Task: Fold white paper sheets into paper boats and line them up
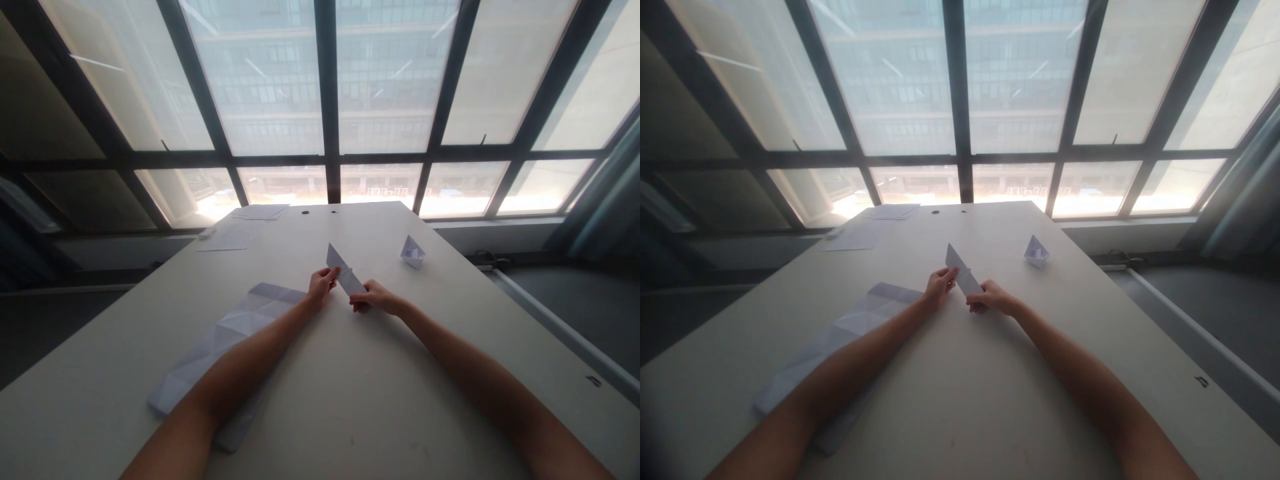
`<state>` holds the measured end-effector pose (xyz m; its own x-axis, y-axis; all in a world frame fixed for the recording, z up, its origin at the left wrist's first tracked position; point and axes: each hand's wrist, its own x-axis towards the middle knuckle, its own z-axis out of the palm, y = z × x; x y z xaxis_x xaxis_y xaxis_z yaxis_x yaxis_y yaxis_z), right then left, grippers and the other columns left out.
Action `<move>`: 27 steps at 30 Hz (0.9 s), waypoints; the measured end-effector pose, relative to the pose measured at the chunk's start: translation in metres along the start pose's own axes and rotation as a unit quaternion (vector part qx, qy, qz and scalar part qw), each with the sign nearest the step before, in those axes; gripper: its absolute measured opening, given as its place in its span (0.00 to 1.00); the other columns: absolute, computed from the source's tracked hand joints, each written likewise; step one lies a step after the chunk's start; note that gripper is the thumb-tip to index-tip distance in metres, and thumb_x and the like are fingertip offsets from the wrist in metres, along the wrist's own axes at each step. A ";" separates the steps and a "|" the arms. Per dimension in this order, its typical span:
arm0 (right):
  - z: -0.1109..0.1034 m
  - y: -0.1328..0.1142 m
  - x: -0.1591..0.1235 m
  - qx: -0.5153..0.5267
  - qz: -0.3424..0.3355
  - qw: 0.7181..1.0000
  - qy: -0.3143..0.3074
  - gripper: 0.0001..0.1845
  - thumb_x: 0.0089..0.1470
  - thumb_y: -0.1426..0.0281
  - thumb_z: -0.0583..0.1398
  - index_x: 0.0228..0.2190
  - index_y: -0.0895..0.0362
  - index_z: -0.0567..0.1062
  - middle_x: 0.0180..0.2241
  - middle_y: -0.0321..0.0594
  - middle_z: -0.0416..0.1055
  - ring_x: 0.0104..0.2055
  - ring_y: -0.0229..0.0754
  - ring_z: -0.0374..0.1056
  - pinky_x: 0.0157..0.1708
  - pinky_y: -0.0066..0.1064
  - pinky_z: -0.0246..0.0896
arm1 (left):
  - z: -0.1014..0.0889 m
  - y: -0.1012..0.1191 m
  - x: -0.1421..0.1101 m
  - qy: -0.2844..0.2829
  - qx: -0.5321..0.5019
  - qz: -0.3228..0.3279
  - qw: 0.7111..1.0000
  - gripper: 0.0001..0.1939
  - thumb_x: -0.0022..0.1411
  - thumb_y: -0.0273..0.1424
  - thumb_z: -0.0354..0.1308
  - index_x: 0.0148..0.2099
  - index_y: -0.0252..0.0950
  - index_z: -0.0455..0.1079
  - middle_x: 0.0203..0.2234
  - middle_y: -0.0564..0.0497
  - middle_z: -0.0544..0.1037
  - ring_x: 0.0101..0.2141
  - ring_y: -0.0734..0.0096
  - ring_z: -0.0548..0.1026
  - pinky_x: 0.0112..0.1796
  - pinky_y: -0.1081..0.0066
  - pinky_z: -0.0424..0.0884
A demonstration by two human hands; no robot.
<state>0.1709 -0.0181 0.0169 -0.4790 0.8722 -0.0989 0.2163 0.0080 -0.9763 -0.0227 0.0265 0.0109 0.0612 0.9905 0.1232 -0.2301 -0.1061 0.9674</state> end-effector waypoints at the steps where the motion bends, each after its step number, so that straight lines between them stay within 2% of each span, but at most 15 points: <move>1: 0.000 0.000 -0.001 -0.002 -0.003 1.000 -0.007 0.17 0.47 0.58 0.68 0.25 0.62 0.80 0.24 0.44 0.78 0.24 0.38 0.70 0.25 0.26 0.62 | -0.001 0.000 0.001 0.005 -0.010 -0.003 1.000 0.28 0.42 0.52 0.72 0.24 0.36 0.63 0.18 0.58 0.61 0.21 0.80 0.59 0.23 0.74 0.56; 4: -0.003 -0.003 -0.004 -0.009 -0.021 0.999 -0.024 0.20 0.47 0.55 0.68 0.27 0.62 0.81 0.26 0.44 0.78 0.26 0.38 0.70 0.27 0.26 0.62 | -0.003 0.002 0.003 0.011 -0.026 -0.014 0.999 0.29 0.41 0.52 0.72 0.25 0.36 0.63 0.18 0.58 0.61 0.20 0.81 0.59 0.22 0.75 0.55; 7: -0.007 -0.008 -0.008 -0.013 -0.052 0.997 -0.051 0.24 0.49 0.51 0.67 0.32 0.62 0.82 0.32 0.45 0.80 0.31 0.39 0.72 0.30 0.26 0.62 | -0.005 0.003 0.004 -0.009 -0.027 -0.023 0.999 0.28 0.42 0.52 0.72 0.25 0.35 0.64 0.18 0.59 0.61 0.20 0.81 0.58 0.21 0.76 0.52; 10: -0.008 -0.009 -0.009 0.017 -0.068 0.996 -0.063 0.30 0.53 0.45 0.62 0.37 0.61 0.81 0.37 0.47 0.79 0.34 0.40 0.72 0.32 0.26 0.63 | -0.005 0.003 0.002 -0.035 -0.021 -0.022 0.999 0.27 0.44 0.51 0.72 0.26 0.35 0.65 0.18 0.59 0.61 0.20 0.81 0.57 0.21 0.76 0.51; 12: -0.006 -0.006 -0.007 0.039 -0.076 0.996 -0.031 0.32 0.54 0.43 0.59 0.36 0.61 0.80 0.36 0.47 0.78 0.33 0.40 0.72 0.32 0.27 0.64 | -0.005 0.003 0.000 -0.073 0.008 -0.024 0.997 0.26 0.47 0.51 0.70 0.26 0.34 0.66 0.18 0.58 0.62 0.20 0.81 0.57 0.22 0.75 0.51; 15: -0.001 0.003 0.000 0.027 -0.088 0.995 0.036 0.31 0.53 0.44 0.61 0.33 0.61 0.79 0.31 0.44 0.76 0.30 0.38 0.70 0.29 0.26 0.63 | -0.004 0.003 -0.006 -0.162 0.100 -0.041 0.981 0.27 0.50 0.53 0.68 0.26 0.33 0.67 0.18 0.57 0.62 0.19 0.80 0.58 0.22 0.75 0.50; 18: 0.001 0.012 0.007 0.009 -0.077 0.992 0.102 0.29 0.49 0.45 0.63 0.27 0.61 0.76 0.22 0.38 0.71 0.22 0.35 0.63 0.21 0.25 0.56 | -0.001 0.005 -0.011 -0.217 0.176 -0.050 0.959 0.28 0.52 0.55 0.65 0.27 0.32 0.69 0.18 0.57 0.63 0.19 0.79 0.59 0.21 0.75 0.49; 20: 0.002 0.016 0.011 0.013 -0.079 0.989 0.126 0.27 0.48 0.47 0.64 0.24 0.61 0.75 0.18 0.35 0.67 0.19 0.34 0.60 0.18 0.25 0.51 | 0.002 0.005 -0.013 -0.209 0.187 -0.029 0.959 0.27 0.53 0.54 0.65 0.30 0.32 0.70 0.20 0.56 0.66 0.20 0.78 0.62 0.21 0.75 0.52; 24: 0.004 0.015 0.014 0.032 -0.076 0.978 0.192 0.22 0.48 0.51 0.63 0.21 0.59 0.72 0.15 0.32 0.63 0.16 0.33 0.56 0.16 0.25 0.46 | 0.008 0.002 -0.014 -0.154 0.164 0.037 0.974 0.26 0.50 0.48 0.69 0.44 0.36 0.69 0.29 0.54 0.72 0.25 0.76 0.69 0.24 0.78 0.60; 27: 0.006 0.013 0.015 0.037 -0.065 0.972 0.224 0.21 0.47 0.53 0.62 0.21 0.58 0.72 0.14 0.33 0.63 0.16 0.33 0.58 0.15 0.25 0.47 | 0.010 0.000 -0.015 -0.144 0.196 0.077 0.967 0.21 0.51 0.45 0.68 0.40 0.36 0.69 0.30 0.54 0.73 0.26 0.75 0.70 0.27 0.77 0.64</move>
<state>0.1616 -0.0081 0.0019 -0.0763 0.9918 0.1026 0.1084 0.1105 -0.9879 -0.0136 0.0106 0.0115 0.3372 0.9008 0.2736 0.1237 -0.3305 0.9357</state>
